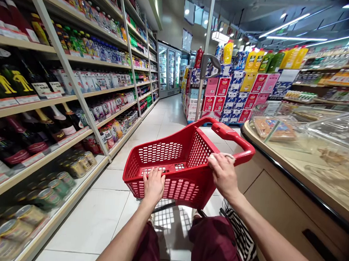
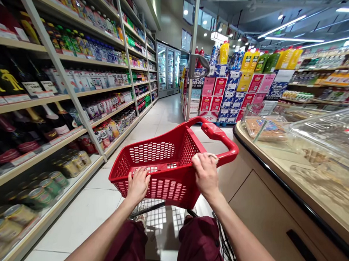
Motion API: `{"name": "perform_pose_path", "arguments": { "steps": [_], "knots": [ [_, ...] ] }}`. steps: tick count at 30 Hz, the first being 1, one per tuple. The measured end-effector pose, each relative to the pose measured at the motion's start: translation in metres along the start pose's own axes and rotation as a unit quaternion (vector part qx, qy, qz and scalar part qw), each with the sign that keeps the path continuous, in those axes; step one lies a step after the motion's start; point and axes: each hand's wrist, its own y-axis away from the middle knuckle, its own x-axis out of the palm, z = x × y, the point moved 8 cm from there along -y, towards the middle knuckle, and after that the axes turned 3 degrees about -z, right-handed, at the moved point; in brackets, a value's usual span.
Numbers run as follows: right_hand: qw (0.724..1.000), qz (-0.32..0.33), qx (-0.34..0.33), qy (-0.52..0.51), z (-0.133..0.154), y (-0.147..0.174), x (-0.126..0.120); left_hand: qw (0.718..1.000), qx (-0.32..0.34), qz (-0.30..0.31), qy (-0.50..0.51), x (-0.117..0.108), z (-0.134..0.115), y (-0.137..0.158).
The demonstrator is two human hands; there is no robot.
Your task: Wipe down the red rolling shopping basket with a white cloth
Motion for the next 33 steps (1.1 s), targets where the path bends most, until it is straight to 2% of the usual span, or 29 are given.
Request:
{"name": "perform_pose_path", "arguments": {
  "steps": [2, 5, 7, 8, 11, 13, 14, 17, 18, 20, 23, 24, 26, 30, 31, 33],
  "knots": [
    [0.999, 0.026, -0.020, -0.010, 0.005, -0.002, 0.003, 1.000, 0.000, -0.002, 0.003, 0.000, 0.000, 0.000],
    [0.998, -0.016, 0.065, 0.018, -0.023, -0.009, -0.009, 1.000, 0.000, -0.010, 0.006, 0.000, 0.000, 0.001],
    [0.994, -0.032, 0.101, 0.022, -0.024, -0.009, -0.010, 1.000, 0.000, -0.012, 0.009, 0.000, 0.000, 0.001],
    [0.996, -0.019, 0.086, 0.008, -0.012, -0.009, -0.005, 1.000, 0.001, -0.011, 0.012, 0.001, 0.000, 0.001],
    [0.997, 0.051, -0.027, -0.059, 0.040, -0.003, 0.015, 1.000, 0.001, -0.005, 0.019, 0.001, 0.002, 0.003],
    [0.993, 0.071, -0.052, -0.078, 0.047, 0.000, 0.019, 1.000, 0.003, 0.000, 0.021, 0.002, 0.003, 0.003],
    [0.995, 0.067, -0.032, -0.072, 0.037, -0.002, 0.017, 1.000, 0.004, 0.002, 0.022, 0.002, 0.003, 0.003],
    [0.996, 0.010, 0.091, -0.015, -0.012, -0.008, 0.003, 1.000, 0.002, 0.003, 0.025, 0.003, 0.002, 0.004],
    [0.993, -0.005, 0.115, -0.003, -0.018, -0.009, 0.000, 1.000, -0.001, 0.002, 0.025, 0.002, 0.002, 0.003],
    [0.995, 0.007, 0.097, -0.015, -0.003, -0.009, 0.003, 1.000, -0.006, -0.002, 0.024, 0.002, 0.002, 0.003],
    [0.996, 0.058, -0.007, -0.064, 0.047, -0.004, 0.016, 1.000, -0.001, -0.003, 0.024, 0.001, 0.002, 0.004],
    [0.995, 0.064, -0.025, -0.069, 0.054, -0.002, 0.017, 1.000, 0.002, -0.001, 0.024, 0.001, 0.002, 0.004],
    [0.997, 0.047, -0.013, -0.055, 0.042, -0.001, 0.012, 1.000, 0.005, 0.001, 0.025, 0.001, 0.003, 0.005],
    [0.995, -0.044, 0.084, 0.008, -0.013, -0.001, -0.008, 1.000, 0.000, -0.006, 0.021, 0.004, 0.001, 0.006],
    [0.994, -0.052, 0.091, 0.015, -0.014, 0.000, -0.009, 1.000, -0.002, -0.008, 0.020, 0.005, 0.000, 0.006],
    [0.998, -0.030, 0.064, 0.002, 0.005, 0.001, -0.003, 1.000, 0.002, -0.006, 0.019, 0.006, -0.003, 0.007]
  ]
}}
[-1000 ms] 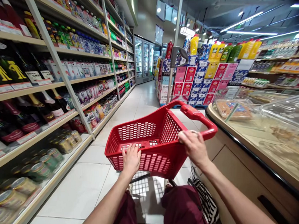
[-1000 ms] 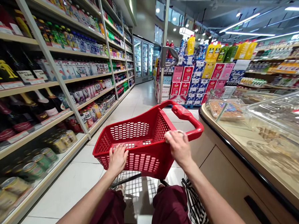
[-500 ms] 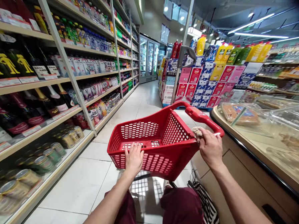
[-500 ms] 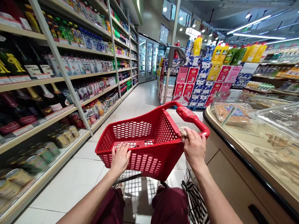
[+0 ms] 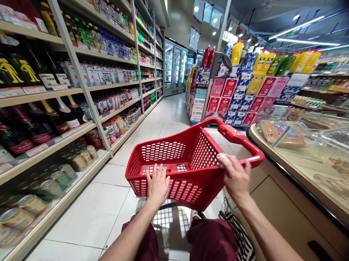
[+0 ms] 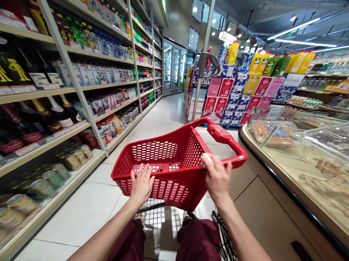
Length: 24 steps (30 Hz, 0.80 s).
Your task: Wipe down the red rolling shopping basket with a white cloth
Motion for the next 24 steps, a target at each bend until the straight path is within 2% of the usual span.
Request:
{"name": "perform_pose_path", "arguments": {
  "steps": [2, 4, 6, 8, 10, 11, 15, 17, 21, 22, 24],
  "knots": [
    [0.997, 0.050, -0.056, -0.032, 0.027, 0.007, 0.010, 1.000, 0.012, 0.008, 0.002, 0.002, -0.004, 0.002],
    [0.993, 0.072, -0.083, -0.053, 0.035, 0.009, 0.011, 1.000, 0.021, 0.016, 0.002, 0.003, -0.008, 0.003],
    [0.997, 0.041, -0.051, -0.039, 0.014, 0.004, 0.002, 1.000, 0.023, 0.016, -0.001, 0.003, -0.010, 0.005],
    [1.000, -0.017, 0.017, -0.003, -0.015, -0.002, -0.011, 1.000, 0.027, 0.010, -0.004, 0.002, -0.014, 0.006],
    [0.998, -0.037, 0.049, 0.016, -0.021, -0.003, -0.015, 0.999, 0.046, 0.004, 0.000, 0.002, -0.024, 0.007],
    [0.999, -0.024, 0.038, 0.012, -0.013, -0.002, -0.011, 0.998, 0.058, 0.002, 0.004, 0.002, -0.029, 0.008],
    [0.994, 0.060, -0.074, -0.048, 0.036, 0.006, 0.008, 0.996, 0.090, -0.004, 0.012, 0.002, -0.045, 0.012],
    [0.995, 0.050, -0.065, -0.047, 0.026, 0.003, 0.004, 0.995, 0.100, -0.002, 0.009, 0.002, -0.047, 0.014],
    [0.998, -0.039, 0.050, 0.020, -0.027, -0.006, -0.017, 0.995, 0.097, 0.006, 0.008, 0.003, -0.046, 0.015],
    [0.998, -0.043, 0.049, 0.022, -0.027, -0.006, -0.017, 0.996, 0.093, 0.007, 0.007, 0.003, -0.046, 0.015],
    [1.000, -0.013, -0.008, -0.001, -0.007, -0.002, -0.010, 0.996, 0.089, 0.006, 0.004, 0.003, -0.046, 0.016]
  ]
}}
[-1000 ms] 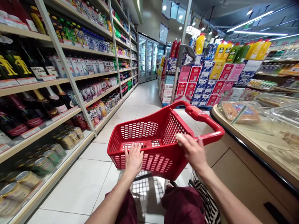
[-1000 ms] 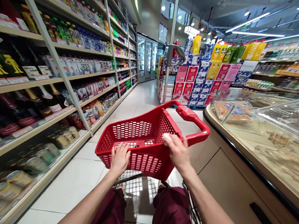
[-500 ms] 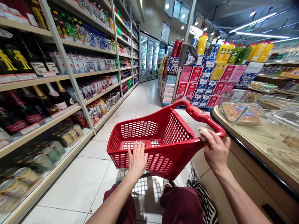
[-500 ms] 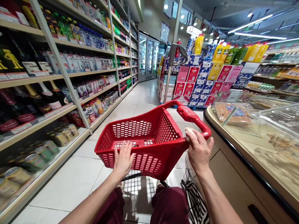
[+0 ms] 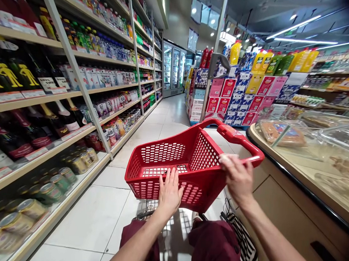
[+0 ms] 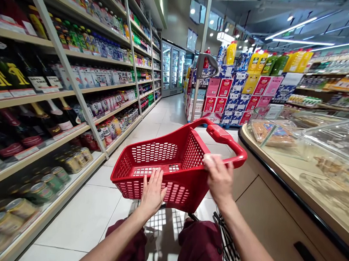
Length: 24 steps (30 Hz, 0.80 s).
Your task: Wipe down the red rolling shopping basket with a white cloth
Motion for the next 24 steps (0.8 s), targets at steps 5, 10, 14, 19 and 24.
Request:
{"name": "perform_pose_path", "arguments": {
  "steps": [5, 10, 14, 19, 24],
  "knots": [
    [0.999, 0.024, -0.029, -0.017, 0.005, 0.002, 0.002, 1.000, 0.007, -0.001, -0.007, 0.002, -0.001, 0.001],
    [0.998, -0.025, 0.040, 0.034, -0.018, 0.001, -0.007, 1.000, 0.012, -0.015, -0.015, 0.005, -0.001, 0.002],
    [0.996, 0.045, -0.067, -0.042, 0.027, 0.012, 0.011, 0.999, 0.022, -0.033, -0.033, 0.005, -0.001, 0.005],
    [0.999, -0.017, 0.043, 0.019, -0.017, 0.000, -0.001, 0.998, 0.033, -0.036, -0.040, 0.005, -0.003, 0.009],
    [0.998, 0.030, -0.037, -0.034, 0.024, 0.006, 0.010, 0.998, 0.024, -0.030, -0.041, 0.007, -0.002, 0.009]
  ]
}}
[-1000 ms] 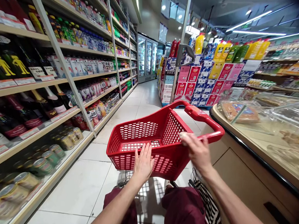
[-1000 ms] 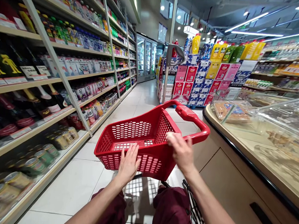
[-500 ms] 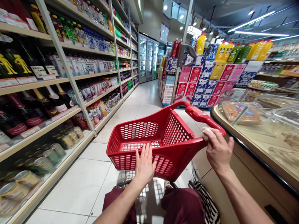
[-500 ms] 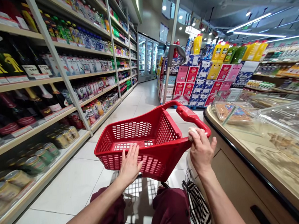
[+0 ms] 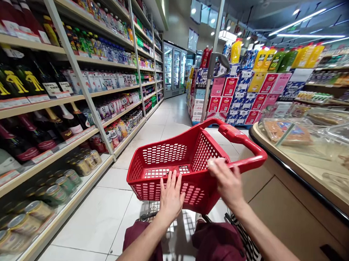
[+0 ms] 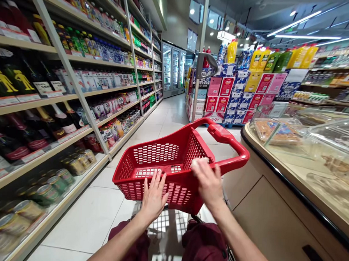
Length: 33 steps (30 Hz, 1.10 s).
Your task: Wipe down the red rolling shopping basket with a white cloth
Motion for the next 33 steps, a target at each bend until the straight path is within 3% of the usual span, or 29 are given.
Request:
{"name": "perform_pose_path", "arguments": {
  "steps": [3, 6, 8, 12, 14, 19, 25, 30, 33],
  "knots": [
    [0.999, 0.028, -0.028, -0.020, 0.007, 0.002, 0.004, 1.000, 0.003, 0.000, -0.004, 0.000, 0.000, 0.000],
    [0.995, -0.046, 0.065, 0.052, -0.032, -0.003, -0.014, 1.000, 0.003, 0.002, -0.001, -0.001, 0.000, 0.000],
    [0.990, -0.076, 0.095, 0.074, -0.042, -0.003, -0.020, 1.000, -0.001, 0.001, 0.000, 0.000, 0.000, 0.001],
    [1.000, -0.006, 0.003, -0.004, -0.003, 0.000, -0.003, 1.000, -0.003, -0.006, -0.005, 0.000, 0.000, 0.001],
    [0.999, 0.015, -0.017, -0.023, 0.000, 0.001, -0.001, 1.000, -0.003, -0.007, -0.007, 0.000, 0.000, 0.000],
    [0.990, -0.060, 0.106, 0.068, -0.050, -0.005, -0.024, 1.000, -0.007, -0.006, -0.005, 0.000, -0.002, 0.000],
    [0.999, 0.025, -0.014, -0.038, 0.015, 0.004, 0.002, 1.000, -0.004, -0.015, -0.004, -0.003, -0.001, 0.000],
    [0.993, -0.052, 0.094, 0.042, -0.021, 0.002, -0.011, 1.000, 0.005, -0.016, 0.013, -0.004, -0.004, 0.000],
    [0.998, -0.032, 0.051, 0.015, -0.001, 0.004, -0.002, 1.000, 0.003, -0.017, 0.025, -0.003, -0.007, 0.000]
  ]
}}
